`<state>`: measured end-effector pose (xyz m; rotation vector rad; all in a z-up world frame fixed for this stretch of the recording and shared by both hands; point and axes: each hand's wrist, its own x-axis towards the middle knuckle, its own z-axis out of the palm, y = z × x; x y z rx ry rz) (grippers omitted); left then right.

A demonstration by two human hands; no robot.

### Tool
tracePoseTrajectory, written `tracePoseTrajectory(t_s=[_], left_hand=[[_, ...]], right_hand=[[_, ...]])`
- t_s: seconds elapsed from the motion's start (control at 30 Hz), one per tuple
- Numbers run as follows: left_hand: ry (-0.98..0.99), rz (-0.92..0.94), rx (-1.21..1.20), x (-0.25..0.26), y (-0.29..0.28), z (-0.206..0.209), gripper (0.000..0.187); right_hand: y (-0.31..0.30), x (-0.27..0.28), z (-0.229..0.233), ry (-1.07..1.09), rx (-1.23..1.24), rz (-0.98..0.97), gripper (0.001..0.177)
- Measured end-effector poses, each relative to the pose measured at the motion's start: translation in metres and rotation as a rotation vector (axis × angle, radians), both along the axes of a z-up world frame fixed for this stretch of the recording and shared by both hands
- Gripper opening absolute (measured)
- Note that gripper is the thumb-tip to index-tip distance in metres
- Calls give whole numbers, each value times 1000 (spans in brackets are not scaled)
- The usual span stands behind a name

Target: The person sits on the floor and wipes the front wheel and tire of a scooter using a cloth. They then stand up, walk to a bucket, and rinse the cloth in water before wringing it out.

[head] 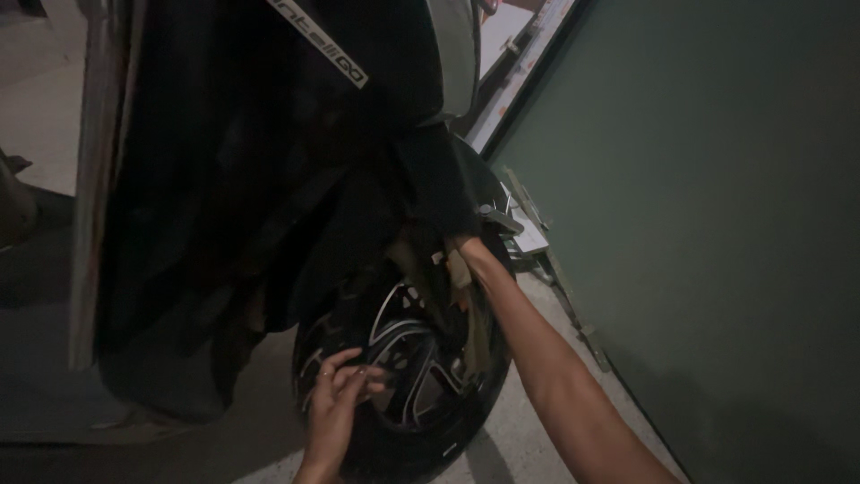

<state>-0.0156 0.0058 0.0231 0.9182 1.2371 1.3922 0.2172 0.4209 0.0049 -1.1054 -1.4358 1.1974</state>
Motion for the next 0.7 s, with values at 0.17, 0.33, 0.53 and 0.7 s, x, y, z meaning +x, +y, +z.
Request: tracePoseTrajectory(t_s=[0.17,0.33,0.53,0.7], left_hand=[[58,35,-42,3,-1,5,38],[93,17,65,4,-1,-1,38],[37,21,36,4,1,-2,41],[59,14,24,2,0,0,42]], right_hand=[[0,-3,0,-55,157,-35,52],[-4,-7,-2,56,93,-9,50],[-10,8,-3,-16,-98,90,49],[-6,11,-7,-37,-126,122,48]])
